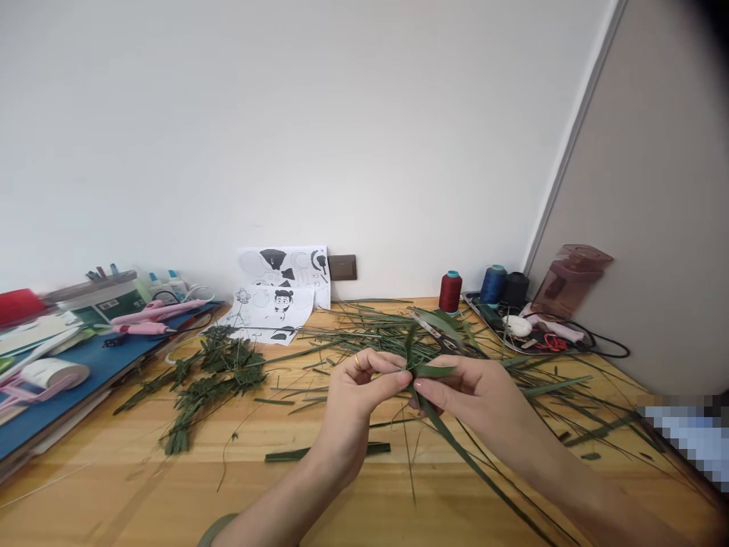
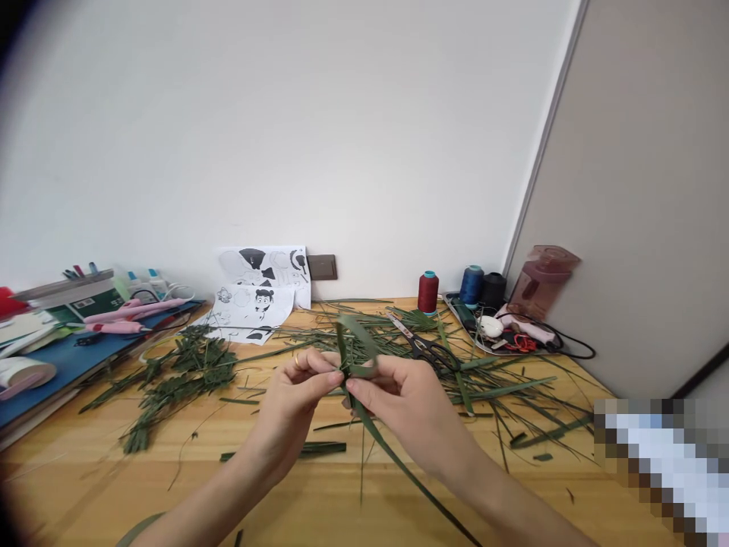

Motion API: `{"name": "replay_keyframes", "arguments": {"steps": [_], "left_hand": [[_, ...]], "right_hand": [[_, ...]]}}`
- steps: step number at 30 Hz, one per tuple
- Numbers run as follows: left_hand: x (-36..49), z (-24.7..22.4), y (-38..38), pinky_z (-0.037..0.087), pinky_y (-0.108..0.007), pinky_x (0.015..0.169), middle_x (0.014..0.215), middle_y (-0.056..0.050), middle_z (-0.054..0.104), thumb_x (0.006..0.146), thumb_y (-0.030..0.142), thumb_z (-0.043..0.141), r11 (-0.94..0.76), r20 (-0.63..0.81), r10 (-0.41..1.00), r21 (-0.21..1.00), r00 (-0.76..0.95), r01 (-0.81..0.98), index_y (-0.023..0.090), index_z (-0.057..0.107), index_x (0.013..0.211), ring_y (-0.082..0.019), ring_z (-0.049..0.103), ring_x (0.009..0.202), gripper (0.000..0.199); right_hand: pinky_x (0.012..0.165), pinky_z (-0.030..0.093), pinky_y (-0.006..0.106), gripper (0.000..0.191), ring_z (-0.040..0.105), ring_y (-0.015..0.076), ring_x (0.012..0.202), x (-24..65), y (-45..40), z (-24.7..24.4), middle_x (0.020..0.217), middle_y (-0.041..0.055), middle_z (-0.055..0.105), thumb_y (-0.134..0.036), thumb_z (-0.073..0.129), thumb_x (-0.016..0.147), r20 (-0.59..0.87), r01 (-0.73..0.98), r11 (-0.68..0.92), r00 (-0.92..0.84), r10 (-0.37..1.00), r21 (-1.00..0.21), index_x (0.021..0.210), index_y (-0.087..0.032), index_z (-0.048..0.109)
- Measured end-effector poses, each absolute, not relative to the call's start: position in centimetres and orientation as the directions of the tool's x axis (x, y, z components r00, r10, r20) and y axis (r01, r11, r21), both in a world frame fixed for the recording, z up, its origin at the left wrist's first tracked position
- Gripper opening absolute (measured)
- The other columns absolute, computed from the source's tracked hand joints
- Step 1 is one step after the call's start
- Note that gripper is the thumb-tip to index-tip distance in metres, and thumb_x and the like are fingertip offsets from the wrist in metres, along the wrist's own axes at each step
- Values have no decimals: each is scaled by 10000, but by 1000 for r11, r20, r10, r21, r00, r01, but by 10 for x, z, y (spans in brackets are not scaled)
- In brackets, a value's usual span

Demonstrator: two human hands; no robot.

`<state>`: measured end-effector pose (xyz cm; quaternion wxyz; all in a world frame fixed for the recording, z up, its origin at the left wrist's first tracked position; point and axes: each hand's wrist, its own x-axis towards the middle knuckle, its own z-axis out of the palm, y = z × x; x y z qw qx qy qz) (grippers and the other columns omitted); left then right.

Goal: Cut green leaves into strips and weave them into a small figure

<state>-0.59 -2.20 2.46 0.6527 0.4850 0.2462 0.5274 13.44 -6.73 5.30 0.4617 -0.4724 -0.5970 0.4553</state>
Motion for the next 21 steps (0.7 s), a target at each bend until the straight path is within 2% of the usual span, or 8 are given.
{"name": "replay_keyframes", "arguments": {"steps": [6,9,12,16,18,21], "left_hand": [[-3,24,-25,420,-188,649,665,25,587,587,120,692,117,85,936,841,342,-528,139,572,549,-71,532,636,127],[-3,25,-23,421,-165,624,643,32,574,584,111,693,142,69,937,819,341,-556,134,573,536,-53,517,608,131],[-4,26,-23,425,-146,606,608,43,563,594,107,690,160,59,937,803,344,-575,134,577,548,-40,511,586,125],[-6,27,-20,452,-159,651,650,35,592,610,112,681,212,32,934,751,355,-625,136,568,568,-52,549,638,123],[-8,27,-17,464,-167,669,679,33,605,622,127,673,229,8,941,723,339,-651,143,568,584,-59,561,667,113],[-13,30,-13,478,-170,696,734,35,625,627,160,671,215,-6,955,706,297,-675,165,587,642,-64,579,711,85]], "right_hand": [[554,421,237,176,561,151,639,137,-67,47,648,-2,616,-306,495,778,178,417,191,-72,981,-888,729,-187,615],[484,376,215,166,517,123,549,138,-70,50,586,-21,586,-279,477,780,255,581,238,-53,965,-779,706,-197,601],[479,366,206,134,495,108,523,140,-71,53,563,-31,565,-234,485,760,358,697,289,-50,932,-656,674,-200,584],[507,370,214,132,479,108,525,145,-68,55,576,-24,557,-171,471,739,381,771,367,-175,908,-520,667,-195,578],[521,379,218,150,477,108,523,148,-64,54,579,-19,561,-157,454,738,325,748,401,-258,910,-529,665,-191,580],[488,371,206,159,458,99,492,153,-59,51,541,-25,543,-147,447,723,213,684,392,-335,918,-615,655,-182,586]]}}
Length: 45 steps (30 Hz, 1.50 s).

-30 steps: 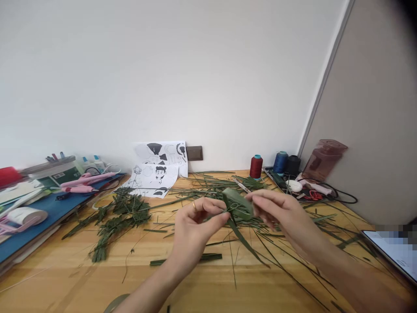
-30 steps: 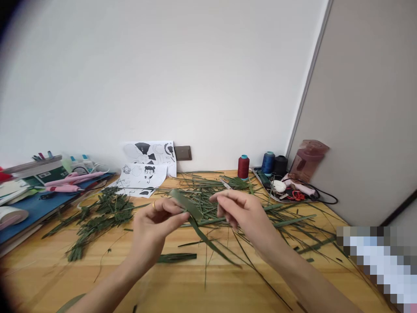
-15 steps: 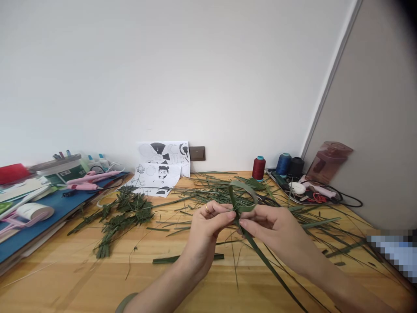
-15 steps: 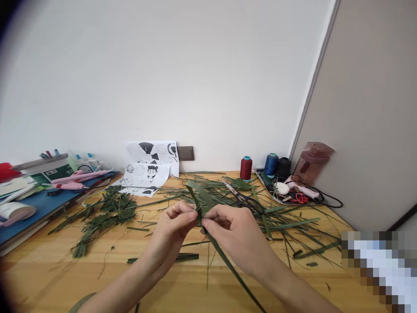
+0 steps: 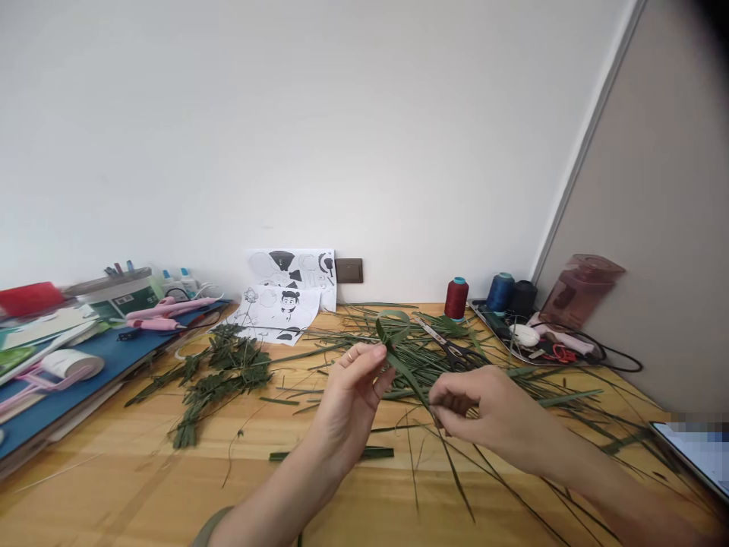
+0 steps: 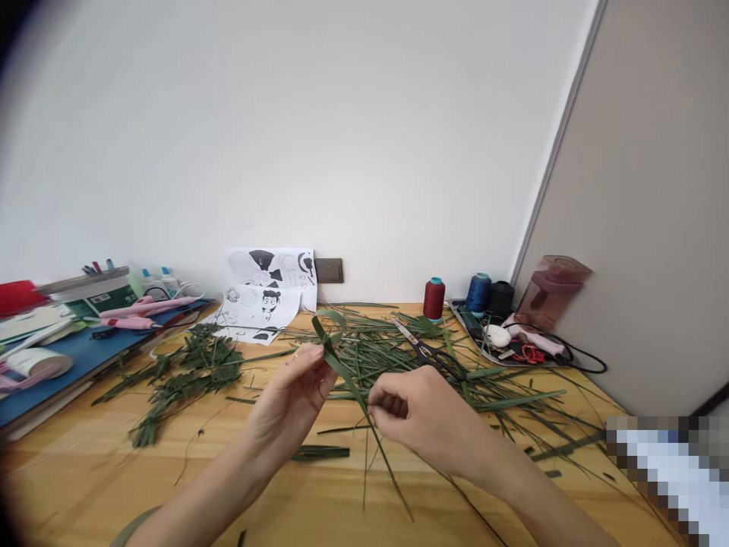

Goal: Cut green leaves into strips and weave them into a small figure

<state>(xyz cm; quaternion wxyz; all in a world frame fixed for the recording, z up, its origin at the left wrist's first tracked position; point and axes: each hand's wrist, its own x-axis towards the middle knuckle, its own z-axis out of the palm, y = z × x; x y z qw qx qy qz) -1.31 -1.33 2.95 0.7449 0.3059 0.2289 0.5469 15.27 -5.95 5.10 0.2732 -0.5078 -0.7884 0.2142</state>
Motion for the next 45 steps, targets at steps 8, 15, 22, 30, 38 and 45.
{"name": "replay_keyframes", "arguments": {"steps": [8,15,22,30,38,45], "left_hand": [[-26,38,-4,494,-178,700,834,14,667,669,210,623,73,69,978,774,198,-629,188,616,695,-83,604,762,35],[-14,38,-13,471,-167,632,774,21,638,567,155,716,183,0,956,781,293,-597,147,616,573,-62,576,672,101],[-9,35,-25,447,-220,646,577,16,632,595,166,703,153,37,911,894,411,-420,154,646,584,-89,569,585,60],[-14,41,-29,383,-172,565,598,15,613,596,195,707,71,34,901,972,432,-225,142,664,646,-63,502,568,85],[-9,34,-27,364,-138,537,570,4,572,655,160,664,254,-4,849,880,528,-401,106,613,599,-41,486,543,93],[-4,33,-36,412,-183,588,572,0,578,692,153,626,157,73,904,859,420,-487,113,578,617,-71,517,556,98]], "right_hand": [[424,312,181,171,411,78,442,186,-41,34,466,-51,483,-77,464,601,-15,718,376,-474,881,-586,556,-168,601],[827,409,304,275,559,187,901,171,-50,60,965,29,641,-144,488,730,102,620,332,-376,921,-711,960,-208,624],[654,437,236,168,549,132,714,140,-63,55,753,-16,609,-276,459,820,210,392,278,-209,955,-877,891,-217,599],[523,347,216,189,452,106,578,146,-69,63,599,-38,512,-292,446,820,183,539,236,-150,972,-809,712,-191,563],[474,292,199,188,398,89,534,145,-66,55,560,-50,488,-256,479,805,214,526,287,-196,957,-801,642,-187,546],[471,320,174,177,426,72,512,140,-68,57,546,-47,498,-219,525,780,95,285,173,-269,959,-943,613,-162,509]]}}
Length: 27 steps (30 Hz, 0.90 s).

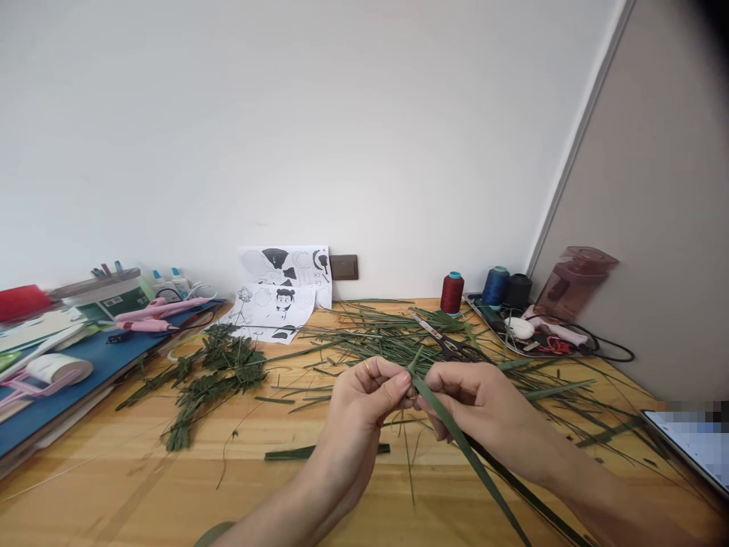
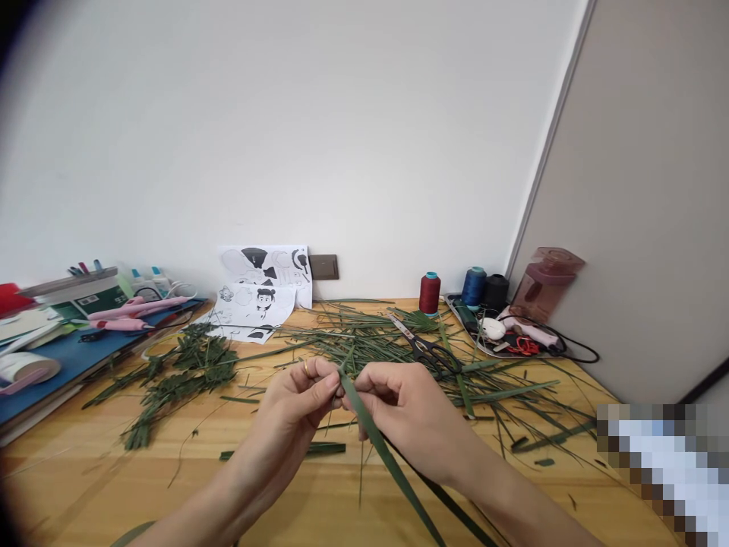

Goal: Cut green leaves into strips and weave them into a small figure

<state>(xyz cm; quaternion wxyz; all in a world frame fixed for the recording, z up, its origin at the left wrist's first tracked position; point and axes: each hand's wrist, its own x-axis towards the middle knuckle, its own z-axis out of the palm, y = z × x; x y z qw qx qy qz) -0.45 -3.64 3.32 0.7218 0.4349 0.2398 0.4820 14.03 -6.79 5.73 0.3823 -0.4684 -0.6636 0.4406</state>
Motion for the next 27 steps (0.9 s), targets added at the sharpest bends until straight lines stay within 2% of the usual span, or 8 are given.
{"name": "replay_keyframes", "arguments": {"steps": [3,7,10,14,18,21,27], "left_hand": [[-3,33,-39,425,-195,581,569,18,556,699,170,620,114,86,925,866,370,-487,127,566,631,-69,509,541,97],[-8,37,-35,430,-189,573,620,16,551,670,191,653,42,114,908,933,404,-358,126,575,627,-73,499,594,110],[-14,44,-28,417,-172,601,657,19,582,646,175,675,5,126,862,966,491,-258,143,606,704,-67,513,629,96],[-22,53,-24,425,-192,656,692,28,622,649,141,667,20,96,785,983,612,-181,213,607,946,-78,560,671,312],[-25,55,-25,442,-184,648,704,17,647,614,156,693,-2,68,746,995,662,-101,185,672,790,-75,567,657,179],[-25,54,-25,453,-174,634,665,24,657,576,126,714,9,63,742,995,667,-104,174,682,720,-69,573,622,155],[-21,50,-28,474,-191,600,609,6,672,615,117,689,33,132,763,970,633,-242,149,664,692,-93,609,583,87]], "right_hand": [[457,326,165,206,424,63,486,142,-70,58,516,-50,484,-233,542,773,76,182,143,-334,939,-973,592,-153,484],[461,352,164,225,433,56,462,149,-75,61,499,-51,486,-270,518,794,40,98,83,-383,923,-992,611,-149,473],[478,374,171,239,459,63,484,153,-78,66,531,-48,479,-294,467,824,-9,177,64,-383,924,-982,630,-155,458],[439,316,168,282,401,58,459,155,-79,70,517,-68,391,-337,395,854,-26,414,125,-342,939,-902,628,-173,429],[468,271,190,279,366,73,530,153,-80,72,565,-59,388,-321,379,860,4,615,207,-315,949,-761,634,-176,458],[478,252,195,269,344,76,558,152,-80,73,587,-59,380,-309,387,857,1,651,231,-333,943,-723,639,-176,472],[468,242,196,245,305,71,531,154,-73,72,576,-59,349,-272,386,857,29,563,281,-414,910,-778,655,-173,482]]}}
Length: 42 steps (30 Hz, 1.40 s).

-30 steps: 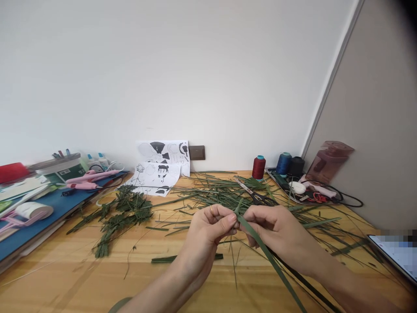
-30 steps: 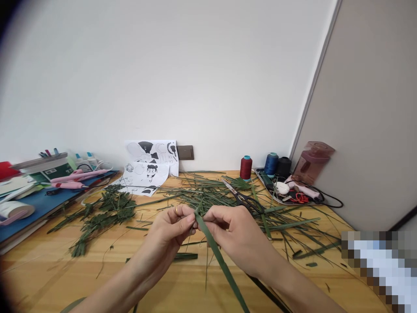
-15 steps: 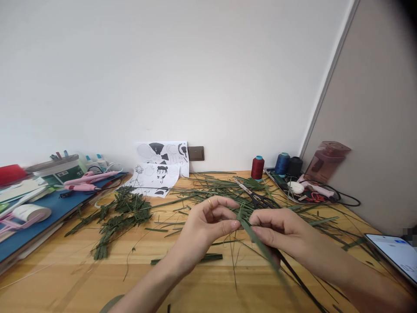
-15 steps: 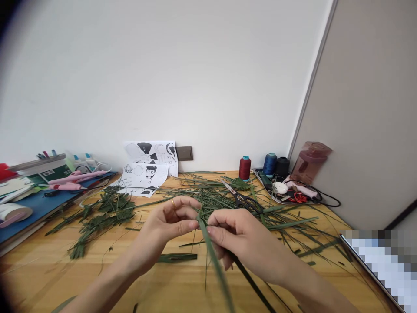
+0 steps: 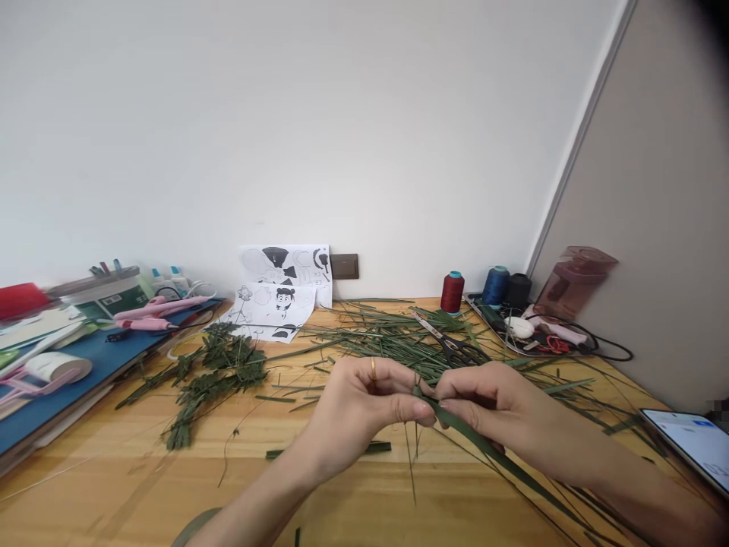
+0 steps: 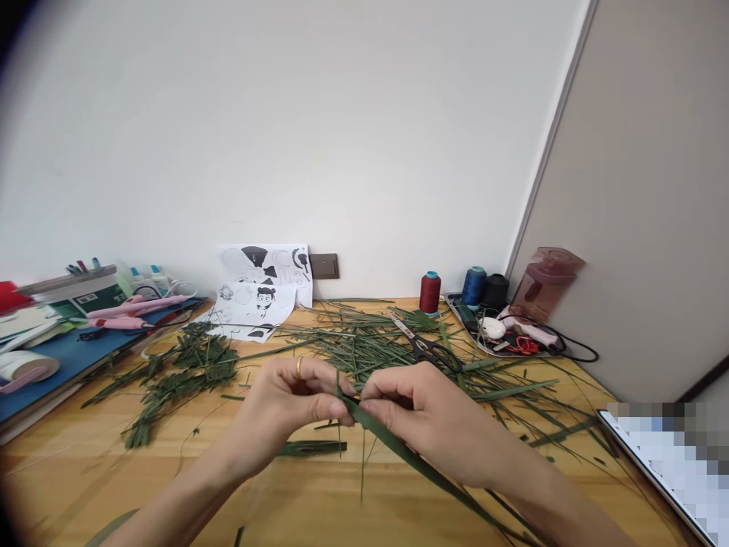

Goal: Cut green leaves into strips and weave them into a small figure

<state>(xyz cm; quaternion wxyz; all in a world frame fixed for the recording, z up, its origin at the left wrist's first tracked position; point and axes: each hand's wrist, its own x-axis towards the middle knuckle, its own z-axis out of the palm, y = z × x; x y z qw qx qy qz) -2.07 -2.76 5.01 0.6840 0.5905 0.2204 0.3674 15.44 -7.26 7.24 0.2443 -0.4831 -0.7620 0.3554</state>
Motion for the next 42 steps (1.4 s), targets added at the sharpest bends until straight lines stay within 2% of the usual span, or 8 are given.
{"name": "replay_keyframes", "arguments": {"steps": [8,13,18,25,28,32,38,42], "left_hand": [[-12,44,-35,453,-211,588,560,-11,641,653,178,670,16,129,881,953,454,-303,124,630,652,-108,588,554,67],[-16,47,-27,438,-181,521,547,-31,636,713,248,613,173,33,811,940,584,-293,118,608,670,-93,572,506,136],[-21,51,-24,468,-199,530,672,-108,669,814,375,440,274,-26,715,930,698,-246,96,631,816,-141,626,598,338],[-24,56,-28,460,-154,493,720,-102,676,788,305,501,273,-29,739,926,673,-261,113,641,782,-127,628,602,238],[-25,59,-34,443,-152,462,744,-119,677,788,307,494,278,-48,720,934,692,-225,110,638,773,-154,641,623,244],[-25,63,-40,422,-149,453,748,-118,683,775,286,519,285,-81,711,941,698,-181,121,648,825,-181,652,677,216],[-22,60,-46,408,-128,472,697,-60,680,719,203,599,256,-60,745,946,665,-201,147,655,823,-115,626,635,131],[-21,58,-44,394,-134,448,698,-70,676,704,197,613,248,-56,724,951,687,-183,146,632,812,-136,624,651,121]], "right_hand": [[459,254,191,250,309,72,520,152,-73,70,555,-53,348,-269,443,825,87,447,277,-400,912,-850,601,-164,476],[420,359,187,213,414,71,416,152,-65,60,480,-52,446,-290,432,824,-50,314,72,-363,930,-947,697,-153,533],[519,442,217,248,519,87,498,155,-61,55,561,-12,543,-321,451,823,-46,229,47,-387,921,-972,696,-139,558],[612,457,244,308,557,107,622,162,-59,59,708,25,595,-381,430,837,46,165,142,-482,875,-976,843,-125,601],[588,442,211,179,530,90,602,163,-57,56,656,-4,580,-292,546,780,56,182,147,-432,900,-972,757,-132,623],[544,404,182,163,505,75,560,161,-54,52,572,-38,547,-235,550,780,138,207,247,-432,891,-947,656,-150,615],[557,381,187,197,502,79,576,161,-49,44,579,-35,536,-253,503,816,251,220,400,-495,832,-890,677,-151,597],[556,392,198,237,493,80,550,164,-49,42,568,-35,506,-323,496,813,201,133,322,-550,811,-937,683,-140,574]]}}
